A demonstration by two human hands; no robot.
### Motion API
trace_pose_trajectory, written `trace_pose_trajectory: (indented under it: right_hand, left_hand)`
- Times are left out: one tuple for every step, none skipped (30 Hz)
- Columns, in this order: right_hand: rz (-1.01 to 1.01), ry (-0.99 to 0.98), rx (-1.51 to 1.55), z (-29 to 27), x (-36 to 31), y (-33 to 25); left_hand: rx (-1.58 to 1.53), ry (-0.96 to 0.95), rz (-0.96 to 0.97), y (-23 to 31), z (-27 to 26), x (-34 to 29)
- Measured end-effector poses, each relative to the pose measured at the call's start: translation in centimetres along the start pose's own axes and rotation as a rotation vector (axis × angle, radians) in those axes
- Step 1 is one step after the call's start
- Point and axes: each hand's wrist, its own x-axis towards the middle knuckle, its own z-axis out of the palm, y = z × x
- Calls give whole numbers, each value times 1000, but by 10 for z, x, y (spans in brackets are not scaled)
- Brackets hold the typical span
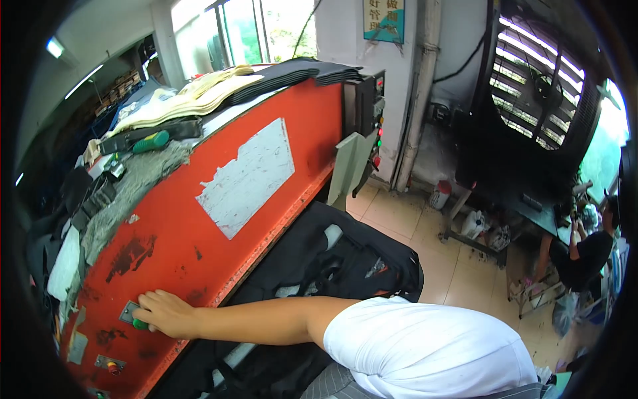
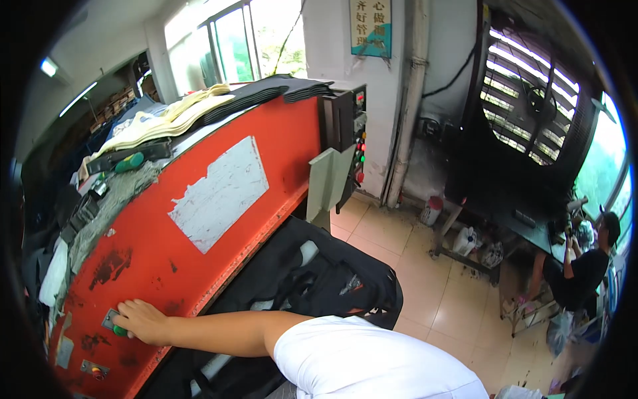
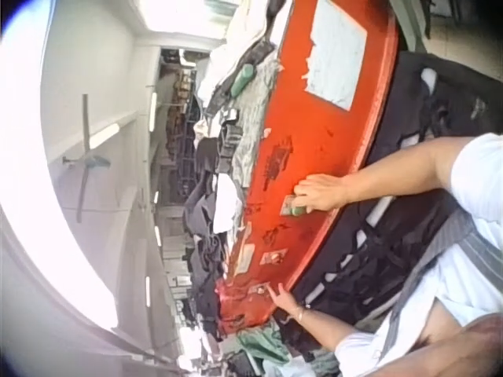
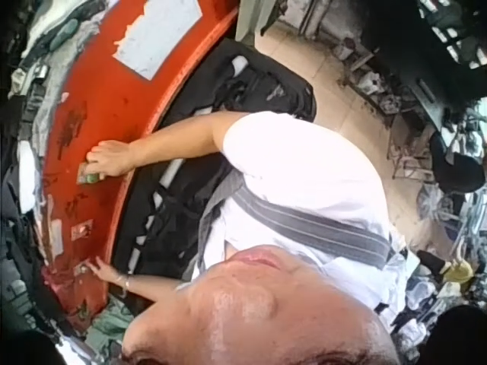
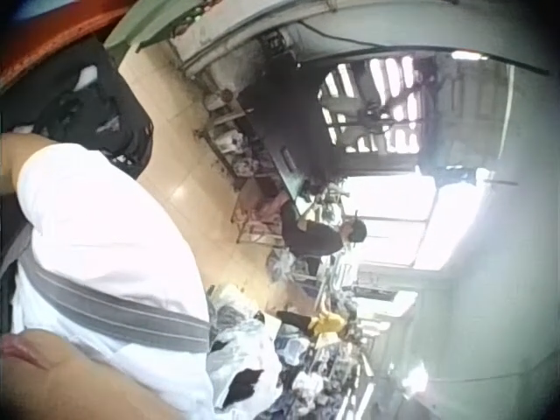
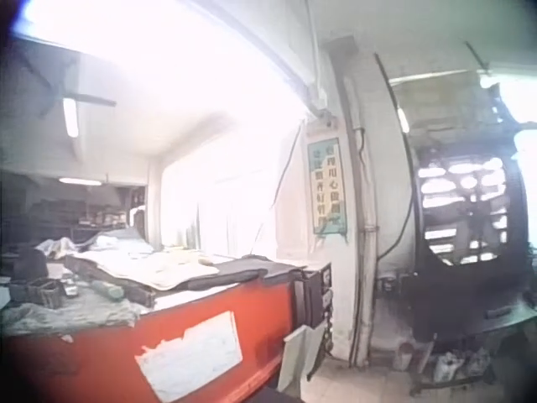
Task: Cutting out shoe upper components from a sheet of material using a hydraulic clicker press and metal dies.
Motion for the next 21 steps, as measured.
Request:
trace_pose_trajectory:
  right_hand:
    - [4,1,79,3,-6,-13]
    - [-63,-20,100,0,-18,-19]
    - [-127,-2,98,-2,-37,-23]
    - [-193,-61,114,-9,-59,-24]
    - [-219,-165,150,-24,-80,-26]
    - [-213,-236,208,-47,-100,-27]
    - [-161,-299,201,-63,-127,-29]
    - [-124,-405,187,-84,-148,-29]
    - [-65,-448,157,-106,-173,-28]
    - [-18,-427,123,-124,-196,-25]
    - [89,-471,154,-139,-219,-23]
    - [188,-517,199,-151,-238,-27]
    - [206,-513,189,-165,-252,-31]
    - [281,-542,173,-178,-263,-36]
    - [338,-589,166,-194,-276,-39]
    - [361,-529,164,-206,-285,-38]
    - [376,-488,190,-216,-296,-42]
    - [378,-434,217,-223,-300,-48]
    - [361,-456,207,-233,-303,-49]
    - [370,-412,167,-244,-310,-51]
    - [370,-425,102,-251,-313,-54]
  left_hand:
    - [-60,-67,20,24,-15,-30]
    - [-127,-140,37,47,-14,-60]
    - [-163,-284,-5,89,-10,-90]
    - [-338,-364,-68,126,3,-127]
    - [-247,-493,18,159,15,-157]
    - [-338,-518,210,189,33,-191]
    - [-502,-748,121,210,56,-220]
    - [-501,-800,374,233,67,-250]
    - [-538,-869,541,262,76,-276]
    - [-575,-935,707,284,81,-298]
    - [-513,-1032,676,308,78,-317]
    - [-442,-1118,633,325,73,-334]
    - [-241,-1169,590,336,70,-345]
    - [-243,-1175,589,335,75,-348]
    - [-221,-1150,642,331,83,-352]
    - [-193,-1116,679,328,92,-353]
    - [-78,-1128,643,328,101,-357]
    - [-236,-1019,757,319,117,-365]
    - [-128,-866,783,307,128,-380]
    - [-85,-832,781,318,125,-390]
    - [-81,-790,701,323,124,-399]
